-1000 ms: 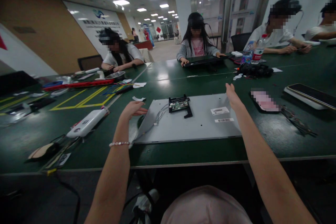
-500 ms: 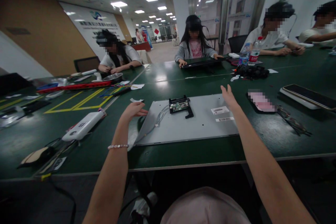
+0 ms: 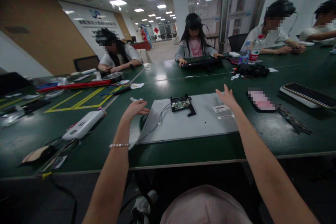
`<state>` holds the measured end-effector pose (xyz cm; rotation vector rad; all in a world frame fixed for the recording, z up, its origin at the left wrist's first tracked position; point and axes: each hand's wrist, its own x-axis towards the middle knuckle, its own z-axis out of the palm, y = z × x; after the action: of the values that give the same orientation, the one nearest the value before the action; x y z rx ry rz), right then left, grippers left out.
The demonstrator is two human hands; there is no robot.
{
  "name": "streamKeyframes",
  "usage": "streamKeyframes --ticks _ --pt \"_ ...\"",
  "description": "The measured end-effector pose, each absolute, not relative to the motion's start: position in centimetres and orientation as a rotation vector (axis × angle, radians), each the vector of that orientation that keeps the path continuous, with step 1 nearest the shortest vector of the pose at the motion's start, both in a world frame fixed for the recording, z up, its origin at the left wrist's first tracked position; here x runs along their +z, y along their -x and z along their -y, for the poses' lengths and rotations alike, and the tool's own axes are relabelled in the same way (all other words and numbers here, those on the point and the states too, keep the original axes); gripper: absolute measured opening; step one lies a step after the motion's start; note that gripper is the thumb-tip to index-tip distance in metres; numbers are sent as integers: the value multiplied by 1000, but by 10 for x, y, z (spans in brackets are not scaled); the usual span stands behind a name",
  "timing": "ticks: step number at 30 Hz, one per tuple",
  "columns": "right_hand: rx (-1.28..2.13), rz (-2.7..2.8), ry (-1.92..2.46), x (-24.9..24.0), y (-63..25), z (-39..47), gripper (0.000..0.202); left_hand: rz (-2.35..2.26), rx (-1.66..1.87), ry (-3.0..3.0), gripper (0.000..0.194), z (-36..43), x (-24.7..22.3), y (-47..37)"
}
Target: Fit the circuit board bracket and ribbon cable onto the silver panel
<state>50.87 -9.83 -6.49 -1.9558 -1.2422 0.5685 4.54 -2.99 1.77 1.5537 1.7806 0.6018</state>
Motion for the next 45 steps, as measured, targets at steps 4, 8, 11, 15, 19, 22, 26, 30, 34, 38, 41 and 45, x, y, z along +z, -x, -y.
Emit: streamKeyframes --ticks 4,8,11,15,19,22,26,30,34,38,41,45 --pt "385 1506 2118 -76 -503 97 90 -1770 651 -1579 40 29 15 -49" --pt "299 1635 2166 -84 -499 99 79 -1778 626 -1596 41 29 15 -49" --pt "352 1630 2146 -87 -499 99 77 -1809 599 -1633 42 31 15 -50" --pt "389 1599 2108 -88 -500 98 77 -2031 499 -1900 40 35 20 -62" --pt "344 1633 2143 -88 -500 98 77 -2085 361 -2205 38 34 33 -101" --pt "311 1664 2193 -86 -498 98 79 -1887 326 -2277 41 34 41 -141" --pt "247 1738 2279 -84 -497 98 79 -1803 333 -2313 39 39 36 -185" --pt "197 1755 2342 -83 -495 97 74 -1919 366 -2361 36 45 15 -200" --pt "192 1771 2376 -81 -495 96 74 -1807 463 -2449 50 39 -2 -186" --pt "212 1790 2374 -82 -497 94 76 -1581 444 -2432 76 26 -7 -167" --pt "199 1779 2376 -84 -497 93 76 -1390 332 -2394 96 22 -7 -158" --pt "198 1767 2369 -85 -497 94 76 -1216 281 -2351 115 24 -9 -153"
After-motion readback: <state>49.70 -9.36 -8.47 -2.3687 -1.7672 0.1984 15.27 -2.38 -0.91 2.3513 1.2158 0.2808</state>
